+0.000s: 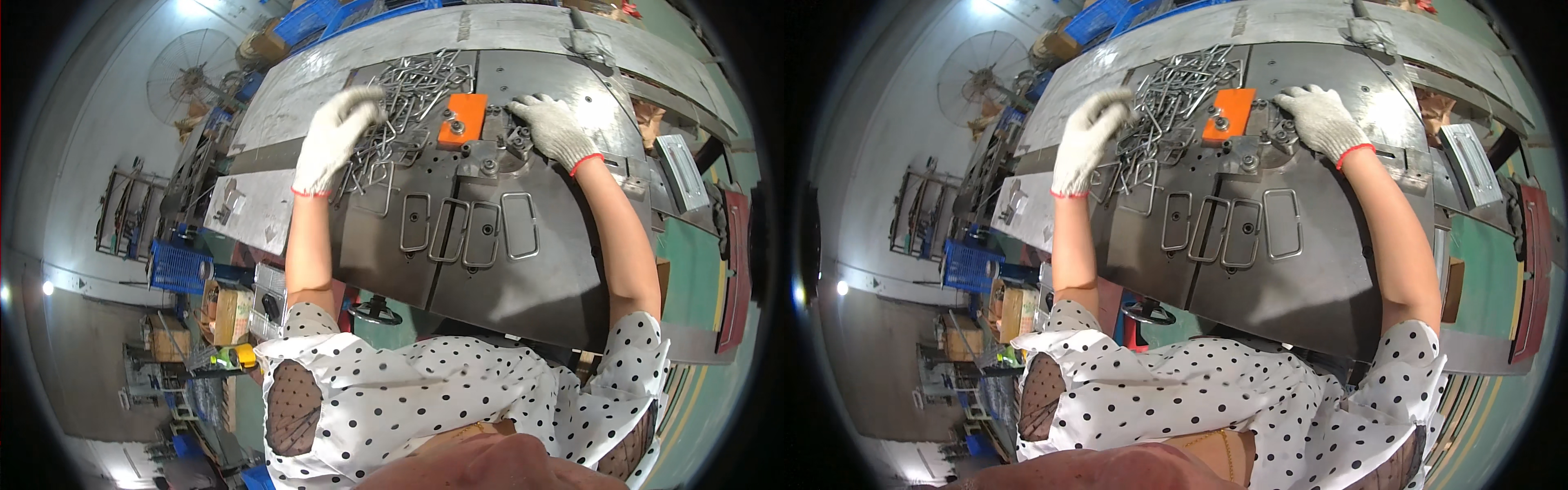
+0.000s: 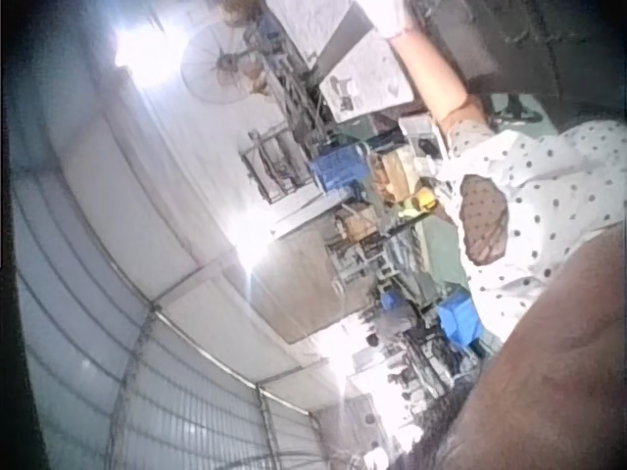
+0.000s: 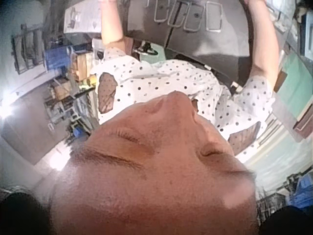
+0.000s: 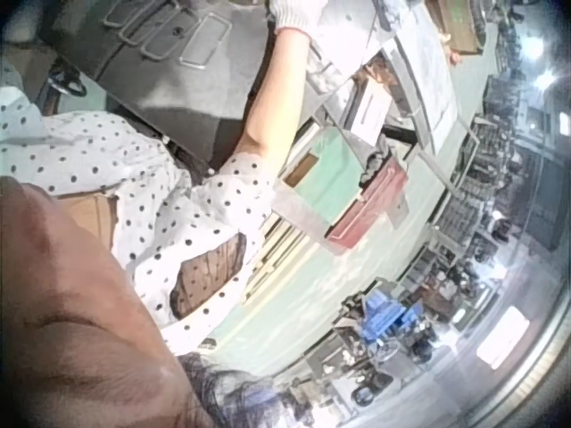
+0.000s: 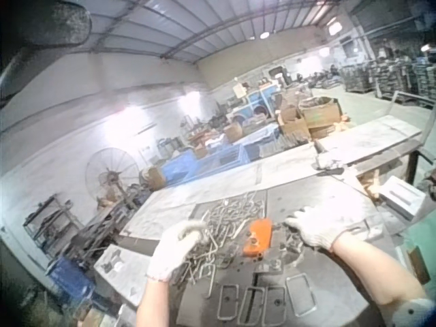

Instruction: The person puts on work gloves, then takes U-shaped metal pieces and bends them into rectangular frames using a bending fixture, placing the finished frames on the workbench.

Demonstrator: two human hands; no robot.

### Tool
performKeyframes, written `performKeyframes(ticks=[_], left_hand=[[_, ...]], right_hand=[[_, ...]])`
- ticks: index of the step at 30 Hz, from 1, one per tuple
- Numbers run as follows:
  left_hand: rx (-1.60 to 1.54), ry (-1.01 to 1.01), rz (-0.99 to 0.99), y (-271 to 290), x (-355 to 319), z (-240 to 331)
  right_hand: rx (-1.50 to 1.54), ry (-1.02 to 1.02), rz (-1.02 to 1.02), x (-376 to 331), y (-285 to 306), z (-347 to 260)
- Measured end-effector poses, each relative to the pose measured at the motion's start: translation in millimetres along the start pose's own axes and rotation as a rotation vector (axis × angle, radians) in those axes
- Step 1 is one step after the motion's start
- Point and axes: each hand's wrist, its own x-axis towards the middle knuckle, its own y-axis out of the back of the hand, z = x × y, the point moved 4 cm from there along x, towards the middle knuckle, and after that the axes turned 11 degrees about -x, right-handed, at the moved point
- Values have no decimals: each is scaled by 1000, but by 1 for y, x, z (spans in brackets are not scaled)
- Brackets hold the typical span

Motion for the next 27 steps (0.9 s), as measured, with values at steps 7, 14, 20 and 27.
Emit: performKeyframes(ticks=[7,14,20,27], left_hand=[[607,97,-149,-20,-76,-60],[729,58,18,-40,-83,-90],[692,-139,183,-21,-63,-40],[464,-437,113,-49,-16,-5]], right_hand=[[79,-54,-29,-1,-11,12],[85,-87,-73,1,-3,5],[73,-93,-86,-2,-8,10],[73,-88,-99,-1,-3,8]])
